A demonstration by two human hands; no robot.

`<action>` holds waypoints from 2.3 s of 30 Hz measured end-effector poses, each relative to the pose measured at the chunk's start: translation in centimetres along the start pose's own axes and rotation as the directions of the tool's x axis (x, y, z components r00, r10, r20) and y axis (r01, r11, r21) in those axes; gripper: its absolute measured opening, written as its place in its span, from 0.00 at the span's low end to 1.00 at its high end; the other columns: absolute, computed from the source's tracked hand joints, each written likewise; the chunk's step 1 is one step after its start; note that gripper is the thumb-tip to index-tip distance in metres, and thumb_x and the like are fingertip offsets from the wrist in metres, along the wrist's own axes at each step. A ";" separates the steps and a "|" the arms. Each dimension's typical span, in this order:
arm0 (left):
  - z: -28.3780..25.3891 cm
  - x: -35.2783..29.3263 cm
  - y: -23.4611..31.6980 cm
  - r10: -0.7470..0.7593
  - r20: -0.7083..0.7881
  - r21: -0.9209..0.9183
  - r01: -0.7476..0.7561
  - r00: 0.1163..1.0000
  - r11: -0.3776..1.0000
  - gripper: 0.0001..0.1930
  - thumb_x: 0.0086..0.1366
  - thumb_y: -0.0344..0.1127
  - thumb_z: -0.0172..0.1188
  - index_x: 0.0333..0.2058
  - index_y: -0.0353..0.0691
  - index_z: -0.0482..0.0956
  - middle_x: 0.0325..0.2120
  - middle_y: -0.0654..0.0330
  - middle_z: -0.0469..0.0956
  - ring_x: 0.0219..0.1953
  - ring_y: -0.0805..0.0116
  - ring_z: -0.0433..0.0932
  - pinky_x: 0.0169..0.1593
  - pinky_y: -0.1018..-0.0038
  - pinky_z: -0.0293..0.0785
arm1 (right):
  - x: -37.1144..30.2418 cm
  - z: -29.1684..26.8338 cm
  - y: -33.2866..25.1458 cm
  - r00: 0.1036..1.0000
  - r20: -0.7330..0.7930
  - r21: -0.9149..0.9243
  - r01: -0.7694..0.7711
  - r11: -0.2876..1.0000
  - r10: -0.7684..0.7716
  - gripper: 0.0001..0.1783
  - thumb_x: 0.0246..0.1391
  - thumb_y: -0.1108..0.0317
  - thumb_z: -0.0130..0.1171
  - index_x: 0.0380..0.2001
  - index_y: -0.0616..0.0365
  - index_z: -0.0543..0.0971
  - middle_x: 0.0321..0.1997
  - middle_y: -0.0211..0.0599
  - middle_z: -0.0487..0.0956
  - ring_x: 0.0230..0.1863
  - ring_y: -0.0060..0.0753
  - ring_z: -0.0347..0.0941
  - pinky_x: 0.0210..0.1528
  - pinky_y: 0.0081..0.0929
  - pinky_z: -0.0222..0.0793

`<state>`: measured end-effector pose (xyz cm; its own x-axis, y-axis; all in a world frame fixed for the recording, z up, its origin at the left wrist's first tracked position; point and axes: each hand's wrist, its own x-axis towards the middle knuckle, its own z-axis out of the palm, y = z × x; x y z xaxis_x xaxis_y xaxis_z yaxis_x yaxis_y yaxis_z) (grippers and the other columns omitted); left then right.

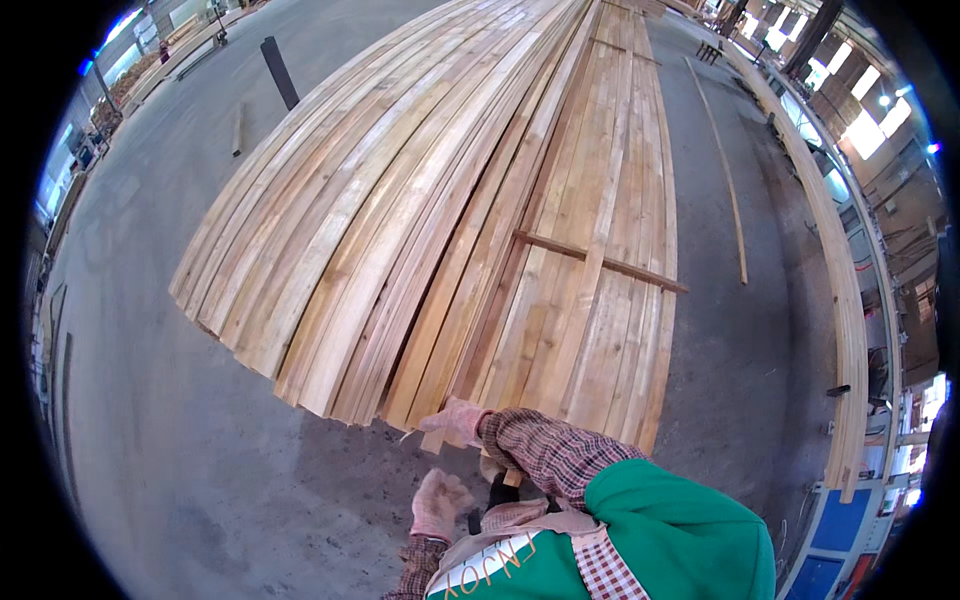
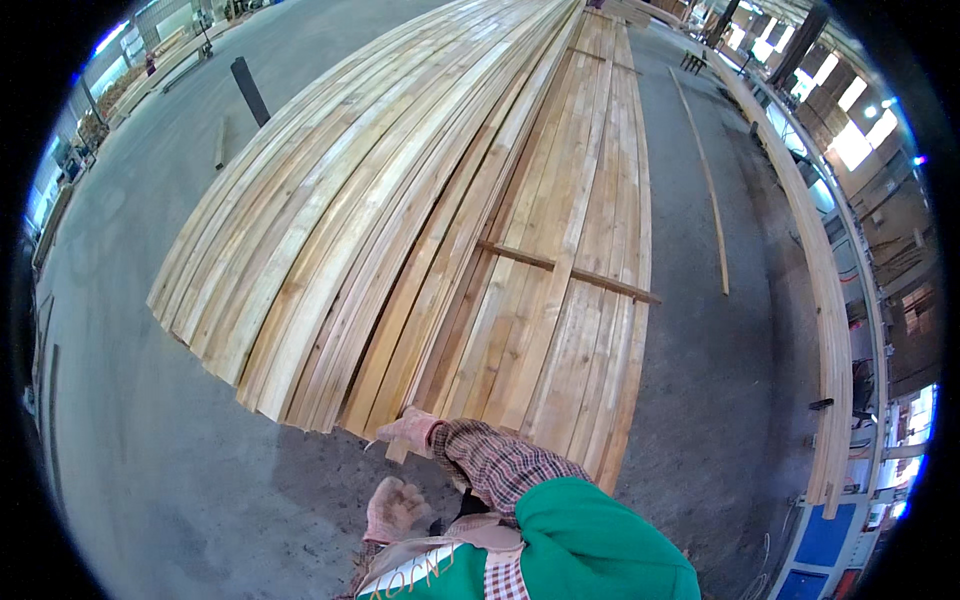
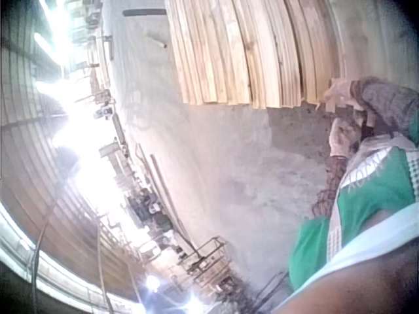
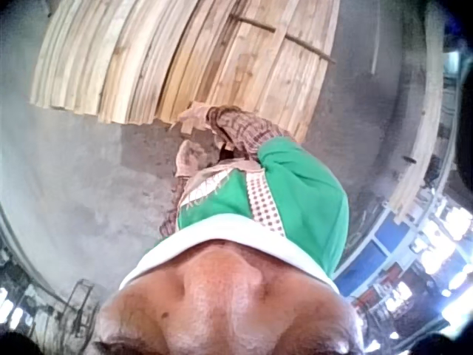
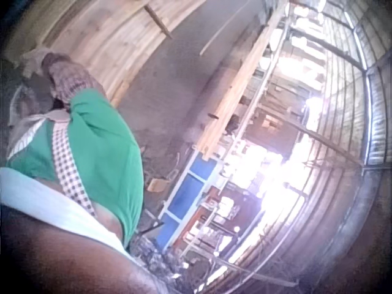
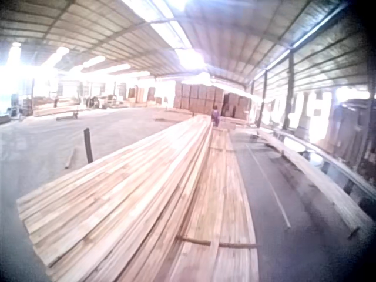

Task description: The person repeatedly picks up long wooden planks from a pile and places them onto a growing stack. They handle the planks one at a time, walking back and forth between the source pile and the stack, aligning each plank before setting it down.

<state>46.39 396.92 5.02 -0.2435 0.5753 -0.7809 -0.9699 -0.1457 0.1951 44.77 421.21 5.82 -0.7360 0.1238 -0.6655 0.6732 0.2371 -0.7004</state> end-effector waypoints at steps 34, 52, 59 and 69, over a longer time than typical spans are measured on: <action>8.3 2.8 -13.5 -0.094 -0.087 0.712 0.127 0.992 0.690 0.18 0.68 0.44 0.61 0.50 0.38 0.74 0.40 0.50 0.78 0.34 0.55 0.79 0.36 0.54 0.81 | -25.4 -2.1 34.0 0.893 -0.390 -0.359 0.075 0.930 -0.223 0.23 0.46 0.66 0.66 0.49 0.51 0.80 0.50 0.41 0.81 0.51 0.46 0.76 0.50 0.40 0.75; 19.7 -10.1 -62.3 -0.781 0.154 0.719 -0.611 0.605 -0.331 0.09 0.67 0.42 0.59 0.40 0.45 0.76 0.28 0.65 0.71 0.24 0.74 0.71 0.22 0.74 0.68 | -67.6 38.9 68.9 0.418 -0.773 0.231 -0.515 0.826 0.477 0.12 0.39 0.55 0.70 0.25 0.49 0.83 0.29 0.41 0.81 0.39 0.49 0.79 0.40 0.46 0.74; 23.2 -12.1 -69.5 -0.615 -0.178 0.812 -0.239 0.768 -0.533 0.13 0.67 0.47 0.56 0.37 0.44 0.76 0.20 0.65 0.65 0.18 0.71 0.64 0.21 0.69 0.64 | -66.8 40.0 69.7 0.352 -0.798 0.458 -0.172 0.872 0.489 0.15 0.41 0.54 0.68 0.29 0.53 0.83 0.30 0.42 0.83 0.36 0.51 0.79 0.38 0.45 0.73; 29.3 -3.0 -78.4 -0.612 -0.201 0.837 -0.191 0.765 -0.513 0.13 0.61 0.45 0.60 0.33 0.40 0.77 0.24 0.63 0.72 0.21 0.71 0.71 0.20 0.73 0.65 | -71.3 20.3 78.9 0.339 -0.747 0.609 0.004 0.793 0.572 0.09 0.45 0.65 0.62 0.28 0.59 0.80 0.29 0.46 0.81 0.32 0.43 0.79 0.32 0.40 0.71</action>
<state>123.16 430.21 9.40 0.4079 0.3674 -0.8358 0.5431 0.6383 0.5456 151.84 411.48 -7.23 0.0822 0.8973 -0.4337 0.5743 -0.3983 -0.7152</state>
